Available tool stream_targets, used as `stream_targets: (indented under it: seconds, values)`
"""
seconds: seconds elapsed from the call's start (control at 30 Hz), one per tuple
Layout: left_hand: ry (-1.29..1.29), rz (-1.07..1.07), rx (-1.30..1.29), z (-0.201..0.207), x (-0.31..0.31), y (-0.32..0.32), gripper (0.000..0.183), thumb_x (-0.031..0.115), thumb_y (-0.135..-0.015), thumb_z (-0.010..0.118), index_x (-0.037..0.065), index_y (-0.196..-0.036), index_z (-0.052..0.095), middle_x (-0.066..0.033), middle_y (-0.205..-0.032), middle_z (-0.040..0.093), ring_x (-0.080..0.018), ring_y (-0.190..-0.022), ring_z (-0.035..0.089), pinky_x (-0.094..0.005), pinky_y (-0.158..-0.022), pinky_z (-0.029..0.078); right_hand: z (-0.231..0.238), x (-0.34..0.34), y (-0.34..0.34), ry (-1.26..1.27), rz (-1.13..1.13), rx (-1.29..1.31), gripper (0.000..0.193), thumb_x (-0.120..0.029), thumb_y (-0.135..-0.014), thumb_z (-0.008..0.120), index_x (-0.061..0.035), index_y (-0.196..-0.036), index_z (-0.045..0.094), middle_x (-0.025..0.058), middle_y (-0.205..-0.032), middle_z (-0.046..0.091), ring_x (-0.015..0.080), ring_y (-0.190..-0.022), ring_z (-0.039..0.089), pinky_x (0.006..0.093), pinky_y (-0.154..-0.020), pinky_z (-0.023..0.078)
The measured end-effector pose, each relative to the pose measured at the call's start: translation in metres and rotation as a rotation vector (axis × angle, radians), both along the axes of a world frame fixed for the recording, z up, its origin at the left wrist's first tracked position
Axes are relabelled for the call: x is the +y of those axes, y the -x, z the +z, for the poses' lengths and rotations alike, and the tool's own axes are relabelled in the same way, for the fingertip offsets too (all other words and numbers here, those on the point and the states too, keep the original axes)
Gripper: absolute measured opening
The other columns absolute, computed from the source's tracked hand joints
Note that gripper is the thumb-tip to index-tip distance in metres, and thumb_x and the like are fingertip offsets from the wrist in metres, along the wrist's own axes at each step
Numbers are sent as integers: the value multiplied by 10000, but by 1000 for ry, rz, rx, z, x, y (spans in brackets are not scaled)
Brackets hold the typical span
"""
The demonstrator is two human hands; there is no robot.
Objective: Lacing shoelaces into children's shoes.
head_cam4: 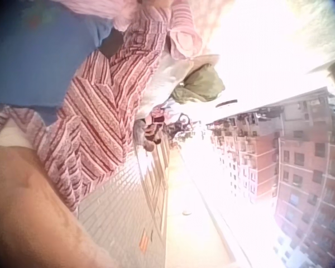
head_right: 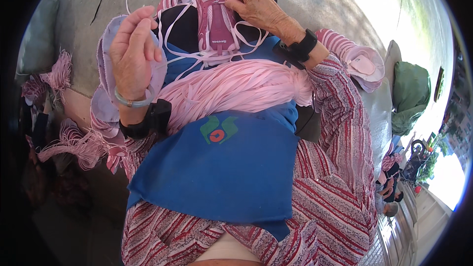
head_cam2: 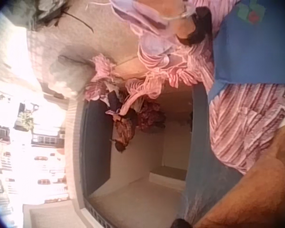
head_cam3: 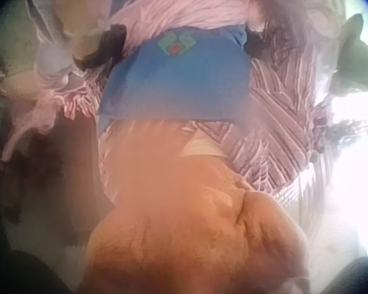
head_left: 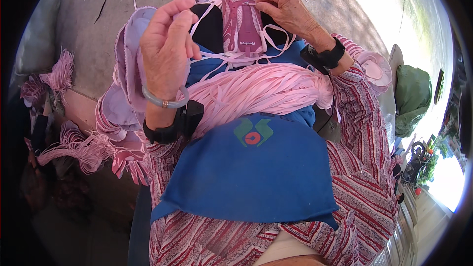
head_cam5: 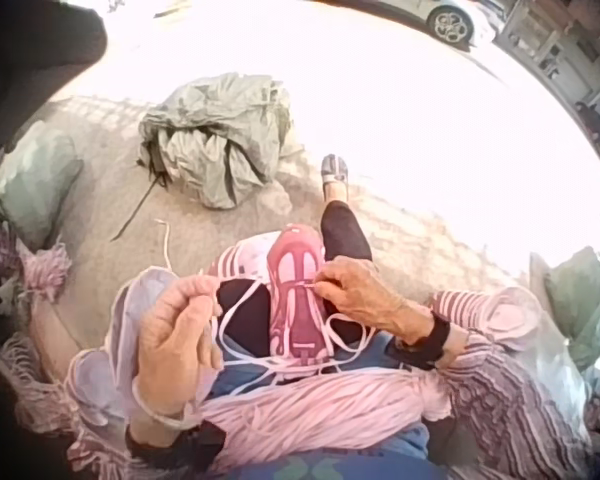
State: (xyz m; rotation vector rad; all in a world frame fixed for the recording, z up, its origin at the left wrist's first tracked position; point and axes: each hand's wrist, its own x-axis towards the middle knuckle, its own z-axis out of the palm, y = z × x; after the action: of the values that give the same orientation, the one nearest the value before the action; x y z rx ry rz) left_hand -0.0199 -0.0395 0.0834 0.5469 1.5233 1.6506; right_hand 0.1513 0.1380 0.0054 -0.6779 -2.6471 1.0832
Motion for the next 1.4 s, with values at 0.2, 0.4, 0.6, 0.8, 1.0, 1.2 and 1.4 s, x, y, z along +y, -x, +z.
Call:
stream_targets:
  seconds: [0.2,0.4,0.6,0.8,1.0,1.2,1.4]
  values:
    - [349,-333,135,-57,52,-13,213,168,-836,585,-5,-935,511,-44,-657,545,-89,-450,515,-217,-402,457,8,-6,3,-126,59,-15,180,-161,-810,507,-8,-784,596,177,-763,585,340,-736,570,375,-706,467]
    - [459,-414,-21,-84,56,-17,222,158,-806,617,0,-874,476,-78,-654,555,-120,-454,553,-245,-422,495,10,-3,8,37,9,-159,195,-164,-791,498,12,-749,571,209,-721,566,354,-689,571,396,-659,461]
    - [347,-339,-238,-92,56,-17,195,146,-819,623,25,-831,471,-51,-642,515,-107,-468,516,-277,-426,522,9,1,12,54,36,-182,209,-178,-790,491,13,-743,562,208,-697,559,353,-663,564,394,-637,457]
    - [362,-296,-296,-90,55,-19,152,122,-823,622,45,-812,491,-16,-643,514,-91,-489,514,-241,-449,511,-1,-6,9,89,15,126,161,-149,-781,538,5,-801,581,169,-683,579,314,-658,573,358,-632,467]
    - [338,-312,-266,-92,53,-17,203,72,-771,664,-2,-874,505,-61,-684,556,-127,-524,572,-251,-450,517,0,-1,4,345,-89,20,111,-113,-769,600,-5,-796,587,88,-657,592,146,-581,589,261,-556,481]
    - [285,-314,-306,-97,53,-17,215,63,-762,670,-5,-885,508,-67,-701,562,-127,-520,577,-263,-447,524,-2,-7,7,596,-189,23,114,-138,-845,574,-26,-868,573,-1,-669,558,37,-588,542,181,-535,489]
    - [236,-253,-244,-90,53,-17,197,41,-768,654,-11,-886,506,-64,-715,572,-124,-528,581,-251,-456,525,-4,-10,7,322,-167,42,121,-131,-842,569,-18,-884,567,25,-701,578,71,-601,570,213,-554,489]
